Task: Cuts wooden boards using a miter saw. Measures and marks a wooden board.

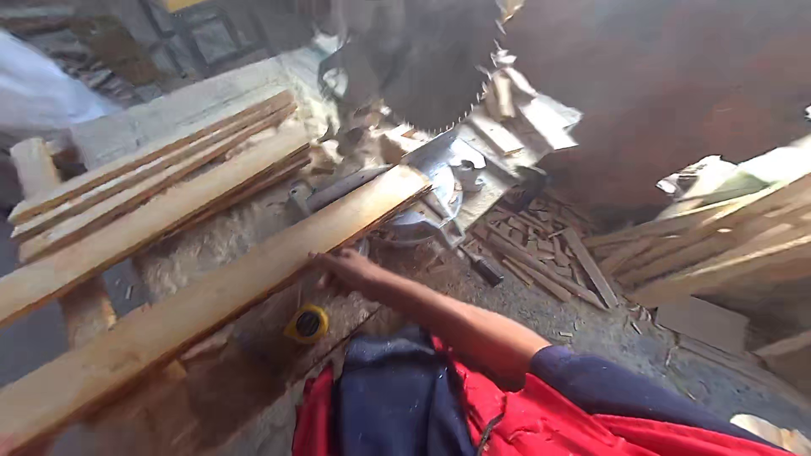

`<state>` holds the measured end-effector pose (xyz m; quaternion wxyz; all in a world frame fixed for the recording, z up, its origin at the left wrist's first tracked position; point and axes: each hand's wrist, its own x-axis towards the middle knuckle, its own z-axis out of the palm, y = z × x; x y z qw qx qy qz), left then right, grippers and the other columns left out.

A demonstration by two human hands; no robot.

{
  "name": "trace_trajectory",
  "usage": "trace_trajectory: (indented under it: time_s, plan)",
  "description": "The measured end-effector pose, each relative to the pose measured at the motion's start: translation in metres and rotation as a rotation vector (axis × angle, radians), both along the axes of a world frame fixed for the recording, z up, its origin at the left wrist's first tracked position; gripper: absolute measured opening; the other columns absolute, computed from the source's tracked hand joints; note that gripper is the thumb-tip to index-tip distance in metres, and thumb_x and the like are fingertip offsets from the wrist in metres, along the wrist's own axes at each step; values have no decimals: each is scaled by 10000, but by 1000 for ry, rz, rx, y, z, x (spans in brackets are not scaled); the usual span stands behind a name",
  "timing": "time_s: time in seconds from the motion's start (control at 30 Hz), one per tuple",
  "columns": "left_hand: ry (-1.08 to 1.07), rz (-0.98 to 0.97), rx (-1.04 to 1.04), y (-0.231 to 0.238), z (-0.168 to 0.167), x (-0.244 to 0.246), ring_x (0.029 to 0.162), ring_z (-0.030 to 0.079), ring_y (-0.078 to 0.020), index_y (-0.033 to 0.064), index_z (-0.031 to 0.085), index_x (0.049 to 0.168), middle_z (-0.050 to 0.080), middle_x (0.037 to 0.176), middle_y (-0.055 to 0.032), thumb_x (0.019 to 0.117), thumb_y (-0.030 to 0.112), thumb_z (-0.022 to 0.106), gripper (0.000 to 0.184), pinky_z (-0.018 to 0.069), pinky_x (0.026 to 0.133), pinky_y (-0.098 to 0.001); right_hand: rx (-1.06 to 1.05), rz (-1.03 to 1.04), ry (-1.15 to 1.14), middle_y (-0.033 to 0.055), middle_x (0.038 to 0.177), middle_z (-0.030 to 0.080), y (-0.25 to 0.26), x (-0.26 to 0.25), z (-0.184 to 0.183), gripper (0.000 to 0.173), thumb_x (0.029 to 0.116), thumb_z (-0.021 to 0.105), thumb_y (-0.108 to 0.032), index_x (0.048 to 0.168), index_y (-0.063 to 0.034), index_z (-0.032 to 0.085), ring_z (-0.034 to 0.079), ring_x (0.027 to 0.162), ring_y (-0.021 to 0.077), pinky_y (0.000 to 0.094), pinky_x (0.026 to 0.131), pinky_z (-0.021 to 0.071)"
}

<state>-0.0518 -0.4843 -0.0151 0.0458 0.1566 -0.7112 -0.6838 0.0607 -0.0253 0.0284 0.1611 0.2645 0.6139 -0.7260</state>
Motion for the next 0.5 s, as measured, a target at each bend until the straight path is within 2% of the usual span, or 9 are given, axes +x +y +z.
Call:
trace_trajectory:
  time_s: [0.07, 0.1, 0.17, 0.23, 0.27, 0.3, 0.37, 0.43, 0.5]
  plan:
    - [-91, 37, -55, -8, 11, 16, 923, 678, -113, 50, 512, 1358, 646, 1123, -33, 1042, 165, 515, 337, 583, 824, -295, 86, 98, -29, 44, 793, 719, 4, 1, -2, 556, 1053, 474, -552, 1169, -39, 653, 622, 585, 103, 277, 548, 517]
    - [-99, 60, -69, -9, 14, 19, 975, 686, -127, 66, 541, 1367, 664, 1181, -40, 1024, 166, 552, 358, 582, 860, -314, 145, 148, -5, 46, 757, 712, 6, 2, -6, 539, 1055, 475, -545, 1117, -44, 664, 618, 559, 113, 283, 525, 513]
    - [-109, 70, -133, 1, 16, 20, 1007, 675, -133, 48, 550, 1377, 655, 1233, -66, 1000, 145, 606, 394, 571, 886, -317, 324, 265, 152, 73, 763, 712, 10, 10, -19, 439, 1040, 569, -459, 1097, -36, 672, 665, 608, 170, 362, 589, 570]
    - [-82, 50, -289, 9, 17, 21, 1031, 645, -120, 11, 543, 1381, 630, 1266, -96, 994, 146, 618, 416, 549, 913, -304, 596, 417, 365, 74, 908, 731, 5, 24, -26, 431, 913, 753, -417, 1135, -59, 664, 717, 813, 209, 469, 760, 606]
    - [-47, 43, -415, 12, 21, 24, 1097, 619, -134, -2, 542, 1388, 608, 1316, -125, 997, 159, 622, 430, 520, 962, -323, 719, 515, 470, 86, 1042, 721, -1, 30, -29, 561, 838, 818, -444, 1209, -62, 644, 699, 973, 236, 491, 859, 587]
    - [1, 47, -560, 14, 28, 28, 1223, 593, -205, -4, 528, 1425, 572, 1406, -183, 997, 194, 629, 482, 491, 1041, -385, 815, 613, 558, 102, 1182, 685, -10, 32, -33, 707, 776, 851, -495, 1294, -77, 613, 639, 1134, 272, 506, 963, 544]
    - [151, 36, -809, 27, 48, 37, 1352, 514, -323, -11, 501, 1455, 495, 1487, -258, 1015, 284, 595, 538, 445, 1104, -451, 939, 753, 703, 110, 1326, 614, -31, 26, -49, 917, 705, 866, -595, 1421, -131, 532, 559, 1264, 315, 514, 1020, 508]
    - [325, -115, -959, 59, 59, 53, 1229, 602, -351, -52, 573, 1354, 574, 1352, -295, 1049, 278, 545, 450, 514, 1040, -462, 987, 851, 746, 130, 1410, 571, -47, 16, -64, 951, 730, 871, -560, 1487, -147, 470, 531, 1317, 346, 542, 1031, 489]
    - [427, -403, -965, 106, 51, 75, 1105, 670, -313, -49, 648, 1230, 663, 1203, -245, 1056, 225, 531, 346, 557, 974, -480, 972, 876, 738, 141, 1437, 570, -51, 9, -77, 851, 835, 832, -451, 1519, -135, 438, 534, 1335, 361, 559, 1080, 457]
